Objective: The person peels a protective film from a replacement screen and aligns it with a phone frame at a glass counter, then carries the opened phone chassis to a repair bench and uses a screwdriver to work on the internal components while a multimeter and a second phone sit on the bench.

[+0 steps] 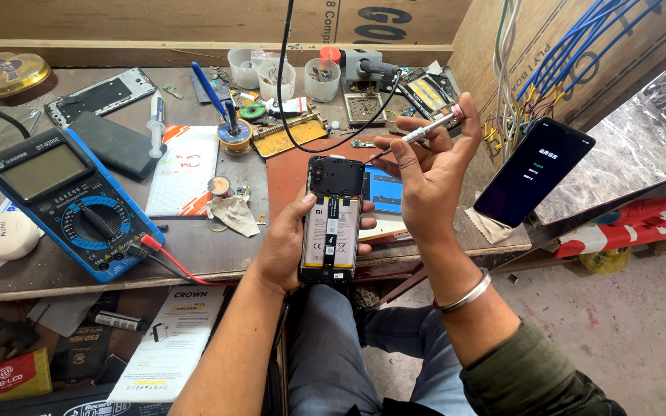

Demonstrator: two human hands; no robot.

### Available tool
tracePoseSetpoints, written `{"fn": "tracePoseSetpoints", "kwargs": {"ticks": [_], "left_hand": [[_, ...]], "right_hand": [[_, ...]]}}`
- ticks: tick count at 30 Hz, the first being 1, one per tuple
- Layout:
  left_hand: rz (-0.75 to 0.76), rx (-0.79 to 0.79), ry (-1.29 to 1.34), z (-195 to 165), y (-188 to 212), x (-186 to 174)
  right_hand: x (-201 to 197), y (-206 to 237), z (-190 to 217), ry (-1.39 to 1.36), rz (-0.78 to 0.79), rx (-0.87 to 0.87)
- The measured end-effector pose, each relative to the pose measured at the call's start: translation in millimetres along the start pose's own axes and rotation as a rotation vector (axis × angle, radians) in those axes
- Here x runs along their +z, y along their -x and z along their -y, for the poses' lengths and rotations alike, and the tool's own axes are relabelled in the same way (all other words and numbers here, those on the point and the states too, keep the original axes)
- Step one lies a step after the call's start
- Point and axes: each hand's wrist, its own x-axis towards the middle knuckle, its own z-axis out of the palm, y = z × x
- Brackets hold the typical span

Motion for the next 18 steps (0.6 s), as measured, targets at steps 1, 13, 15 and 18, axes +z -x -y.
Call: {"fn": "tracePoseSetpoints", "kwargs": {"ticks": [1, 13, 15, 18], "left_hand": [[-0.002, 0.000, 0.001, 0, 0, 0], [-0.033, -0.009, -0.014, -1, 1, 2], [-0.027, -0.008, -0.008, -1, 1, 1], [-0.007, -0.024, 0.040, 0, 0, 0]], "right_hand": [[0, 0, 0, 0.006, 0.002, -0.003], [-4, 8, -16, 0.323, 0.153, -0.369], [-4, 8, -16, 0.310, 0.126, -0.346], [-4, 10, -16, 0.286, 0.107, -0.317]]}}
